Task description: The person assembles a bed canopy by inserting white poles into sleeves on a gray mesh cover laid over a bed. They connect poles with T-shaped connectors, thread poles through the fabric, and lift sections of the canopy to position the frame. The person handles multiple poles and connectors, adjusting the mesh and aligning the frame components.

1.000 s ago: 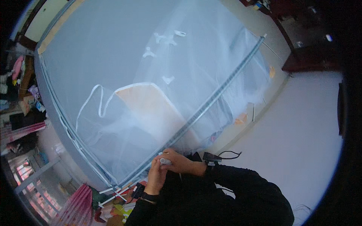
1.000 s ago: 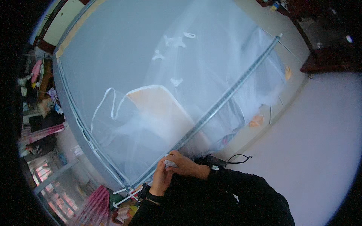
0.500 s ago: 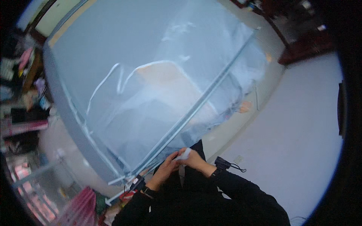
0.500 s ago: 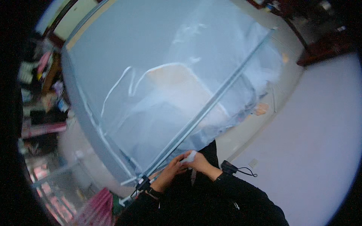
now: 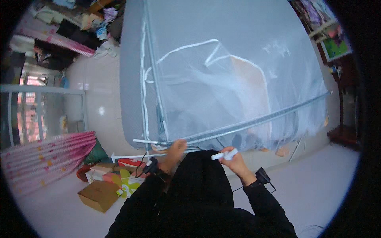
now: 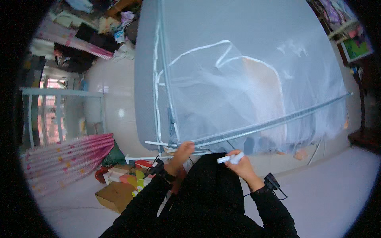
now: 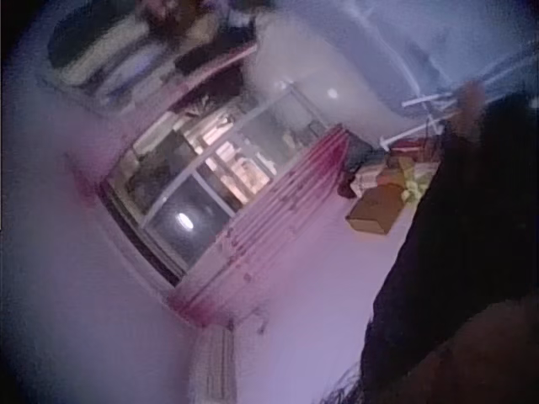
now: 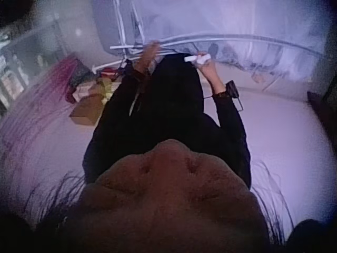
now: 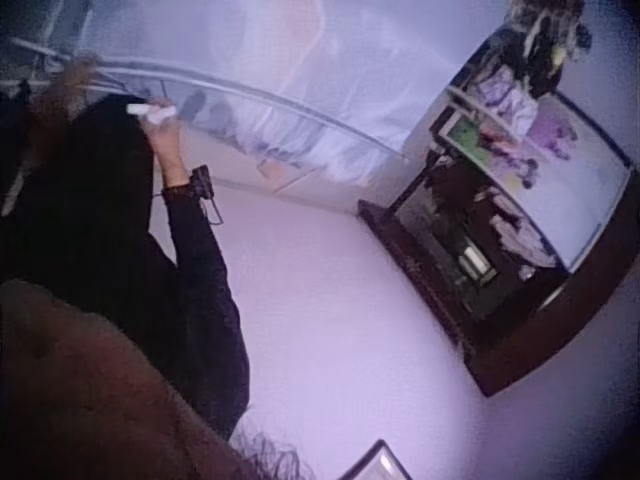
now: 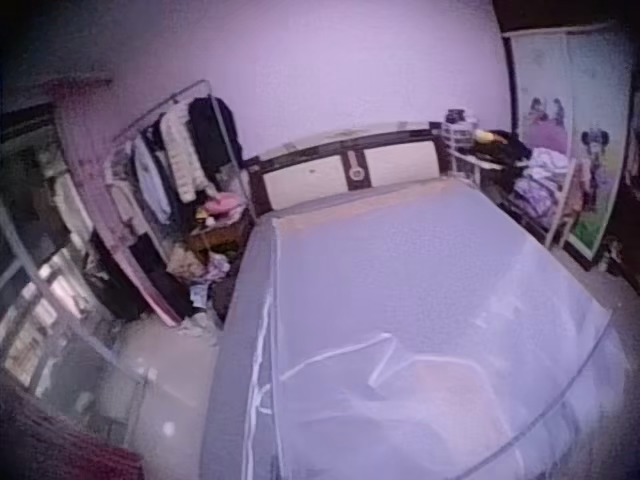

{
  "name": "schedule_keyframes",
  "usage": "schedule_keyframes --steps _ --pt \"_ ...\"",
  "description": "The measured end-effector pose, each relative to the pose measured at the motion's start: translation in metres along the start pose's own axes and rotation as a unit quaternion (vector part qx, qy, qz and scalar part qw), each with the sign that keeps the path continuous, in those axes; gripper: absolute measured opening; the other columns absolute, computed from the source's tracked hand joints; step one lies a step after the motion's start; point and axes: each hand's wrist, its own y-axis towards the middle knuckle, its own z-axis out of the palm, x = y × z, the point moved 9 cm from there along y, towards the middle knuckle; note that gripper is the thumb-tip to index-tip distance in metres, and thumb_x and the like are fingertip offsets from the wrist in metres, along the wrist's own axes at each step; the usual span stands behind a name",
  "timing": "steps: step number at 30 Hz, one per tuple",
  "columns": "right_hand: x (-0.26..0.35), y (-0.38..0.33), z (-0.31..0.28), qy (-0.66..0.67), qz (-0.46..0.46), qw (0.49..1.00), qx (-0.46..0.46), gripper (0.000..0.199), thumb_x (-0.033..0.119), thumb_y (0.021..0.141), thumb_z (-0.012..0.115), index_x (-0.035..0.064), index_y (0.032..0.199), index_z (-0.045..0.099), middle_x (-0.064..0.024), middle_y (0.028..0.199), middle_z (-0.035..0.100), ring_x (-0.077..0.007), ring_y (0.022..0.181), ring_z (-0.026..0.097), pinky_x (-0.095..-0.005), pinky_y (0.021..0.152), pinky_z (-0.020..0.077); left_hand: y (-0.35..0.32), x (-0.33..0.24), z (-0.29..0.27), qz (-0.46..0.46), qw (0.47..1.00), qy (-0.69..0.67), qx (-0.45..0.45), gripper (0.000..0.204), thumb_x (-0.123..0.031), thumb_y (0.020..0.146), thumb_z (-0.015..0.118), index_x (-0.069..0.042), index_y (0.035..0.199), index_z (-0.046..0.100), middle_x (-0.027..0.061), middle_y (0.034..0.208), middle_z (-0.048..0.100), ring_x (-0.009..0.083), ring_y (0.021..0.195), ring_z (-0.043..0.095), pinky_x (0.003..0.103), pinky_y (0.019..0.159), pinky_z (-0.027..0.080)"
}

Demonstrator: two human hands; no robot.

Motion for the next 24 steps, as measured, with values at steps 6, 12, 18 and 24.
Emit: schedule_keyframes --steps 6,12,18,24 --pt "0.076 -0.012 0.118 -0.224 -0.279 0.926 0.117 0.038 0.006 0.074 0.068 0.0061 0.109 0.054 -0.018 0.107 0.055 -0.0396 0.097 0.058 -0.0392 0.08 0.0499 -0.109 -0.064 0.079 0.017 0.938 -0.276 0.21 0.068 -0.015 0.09 0.063 -0.013 0.146 0.023 0.0097 0.139 0.034 0.0241 0.125 0.042 0.042 0.095 0.046" --pt "0.092 -0.012 0.205 -0.347 -0.337 0.852 0.201 0.068 0.005 0.071 0.066 0.001 0.132 0.036 -0.0235 0.13 0.04 -0.0413 0.119 0.044 -0.04 0.091 0.0466 -0.107 -0.061 0.007 0.052 0.929 -0.337 0.142 0.063 -0.008 0.087 0.066 -0.011 0.141 0.033 0.0078 0.131 0.042 0.0211 0.117 0.048 0.036 0.091 0.047" --pt "0.098 0.026 0.285 -0.277 -0.268 0.871 0.305 0.085 0.003 0.077 0.066 0.0044 0.147 0.017 -0.0248 0.151 0.017 -0.042 0.138 0.024 -0.0401 0.101 0.0406 -0.07 -0.031 -0.103 0.003 0.887 -0.46 0.046 0.032 -0.01 0.09 0.062 -0.01 0.12 0.051 0.0067 0.113 0.054 0.0252 0.106 0.056 0.044 0.076 0.054" --pt "0.073 0.103 0.293 -0.213 -0.148 0.961 0.095 0.063 0.001 0.083 0.062 0.0079 0.14 0.036 -0.0174 0.135 0.042 -0.0271 0.104 0.057 -0.0326 0.078 0.0515 0.029 -0.028 -0.316 0.113 0.918 -0.338 -0.175 0.025 -0.007 0.088 0.06 -0.006 0.112 0.052 0.0057 0.099 0.055 0.0196 0.091 0.059 0.035 0.07 0.054"
